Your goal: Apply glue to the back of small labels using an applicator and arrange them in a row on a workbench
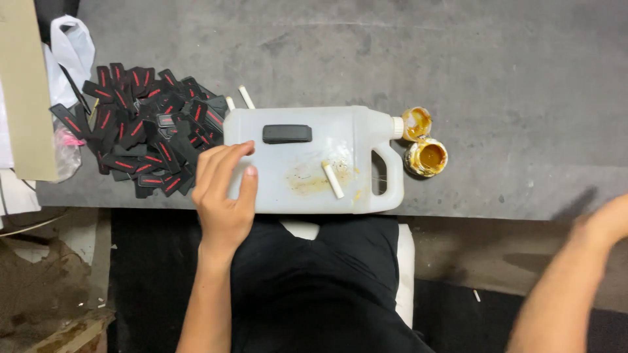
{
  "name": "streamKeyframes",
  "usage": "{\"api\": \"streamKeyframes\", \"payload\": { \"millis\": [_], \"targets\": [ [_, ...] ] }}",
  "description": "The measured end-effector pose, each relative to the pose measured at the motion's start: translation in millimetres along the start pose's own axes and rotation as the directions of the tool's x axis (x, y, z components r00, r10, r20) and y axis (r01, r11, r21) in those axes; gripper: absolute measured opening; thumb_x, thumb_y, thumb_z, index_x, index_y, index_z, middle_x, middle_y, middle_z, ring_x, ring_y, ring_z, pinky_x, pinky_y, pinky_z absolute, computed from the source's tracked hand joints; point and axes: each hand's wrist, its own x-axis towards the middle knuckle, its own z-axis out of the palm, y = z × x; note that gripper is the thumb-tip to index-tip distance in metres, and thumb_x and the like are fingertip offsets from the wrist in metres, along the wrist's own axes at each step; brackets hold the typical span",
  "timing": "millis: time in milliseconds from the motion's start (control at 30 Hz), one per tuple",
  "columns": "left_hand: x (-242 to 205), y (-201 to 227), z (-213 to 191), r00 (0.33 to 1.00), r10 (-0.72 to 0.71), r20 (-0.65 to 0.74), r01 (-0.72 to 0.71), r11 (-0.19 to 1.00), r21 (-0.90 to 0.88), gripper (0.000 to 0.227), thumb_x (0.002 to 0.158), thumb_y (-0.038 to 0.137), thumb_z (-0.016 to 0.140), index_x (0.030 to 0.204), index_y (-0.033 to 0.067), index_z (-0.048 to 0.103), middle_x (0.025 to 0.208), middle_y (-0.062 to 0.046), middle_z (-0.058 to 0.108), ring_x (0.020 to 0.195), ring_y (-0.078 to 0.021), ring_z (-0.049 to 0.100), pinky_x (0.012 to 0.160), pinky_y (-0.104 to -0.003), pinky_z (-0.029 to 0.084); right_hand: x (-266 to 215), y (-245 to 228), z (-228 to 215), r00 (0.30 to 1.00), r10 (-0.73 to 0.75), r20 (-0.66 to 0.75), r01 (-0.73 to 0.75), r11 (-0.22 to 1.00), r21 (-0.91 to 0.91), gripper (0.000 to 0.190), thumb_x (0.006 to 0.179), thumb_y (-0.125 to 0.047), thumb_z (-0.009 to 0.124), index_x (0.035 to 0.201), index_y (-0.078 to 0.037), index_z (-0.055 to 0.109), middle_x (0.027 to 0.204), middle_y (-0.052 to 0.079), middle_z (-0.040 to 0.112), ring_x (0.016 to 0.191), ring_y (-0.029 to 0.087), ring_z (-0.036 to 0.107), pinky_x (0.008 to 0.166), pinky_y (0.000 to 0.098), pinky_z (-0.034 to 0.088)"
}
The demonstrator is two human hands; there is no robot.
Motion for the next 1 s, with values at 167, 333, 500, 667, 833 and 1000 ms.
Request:
{"api": "streamKeyframes", "payload": {
  "millis": [167,333,500,667,833,1000],
  "targets": [
    [4,-22,8,0.982,-0.058,0.179,0.044,0.996,0.084,0.025,0.101,0.011,0.066,0.123,0.0021,0.071,0.118,-0.013,0.07,0.108,-0.0356,0.062,0.09,-0.045,0.048,-83,-338,85,0.974,-0.005,0.225,-0.007,0.999,0.053,0.005,0.105,0.0,0.075,0.109,0.001,0.072,0.1,0.018,0.066,0.09,0.031,0.061,0.089,0.0407,0.047],
    [21,-48,23,0.928,0.01,0.373,-0.094,0.974,0.206,0.036,0.1,0.018,0.07,0.132,0.0004,0.065,0.124,-0.016,0.065,0.115,-0.0343,0.059,0.091,-0.044,0.045,-112,-448,132,0.821,-0.29,0.493,0.234,0.957,0.173,0.044,0.081,-0.021,0.091,0.115,0.0,0.071,0.093,0.012,0.066,0.086,0.031,0.064,0.083,0.0419,0.053],
    [17,-71,28,0.904,0.083,0.419,-0.178,0.965,0.191,0.031,0.098,0.022,0.072,0.125,0.0078,0.068,0.115,-0.006,0.067,0.113,-0.0255,0.06,0.091,-0.038,0.045,-123,-453,145,0.835,-0.26,0.485,0.247,0.965,0.092,0.023,0.09,-0.011,0.083,0.107,-0.002,0.072,0.091,0.008,0.062,0.081,0.027,0.062,0.075,0.0391,0.053],
    [14,-61,16,0.937,0.139,0.322,-0.192,0.971,0.14,0.031,0.099,0.023,0.071,0.125,0.0084,0.068,0.116,-0.006,0.064,0.109,-0.0247,0.06,0.089,-0.038,0.047,-126,-441,132,0.916,-0.054,0.398,-0.029,0.98,0.198,0.013,0.095,-0.001,0.079,0.105,0.001,0.071,0.094,0.015,0.07,0.08,0.026,0.066,0.071,0.0367,0.053],
    [-11,-21,12,0.922,0.195,0.335,-0.192,0.98,-0.044,0.034,0.101,0.023,0.068,0.131,0.006,0.068,0.104,-0.008,0.063,0.097,-0.0279,0.061,0.088,-0.039,0.049,-110,-373,108,0.936,0.266,0.23,-0.311,0.932,0.188,0.019,0.1,0.001,0.079,0.115,0.003,0.067,0.1,0.011,0.065,0.088,0.015,0.062,0.081,0.0287,0.054],
    [-27,-31,28,0.919,0.216,0.329,-0.212,0.976,-0.049,0.034,0.096,0.023,0.074,0.125,0.0054,0.07,0.107,-0.007,0.064,0.094,-0.0251,0.061,0.087,-0.038,0.049,-80,-324,104,0.954,0.175,0.242,-0.18,0.984,0.0,0.015,0.1,0.006,0.078,0.114,0.006,0.074,0.09,0.016,0.064,0.082,0.019,0.061,0.075,0.0334,0.053]
  ]
}}
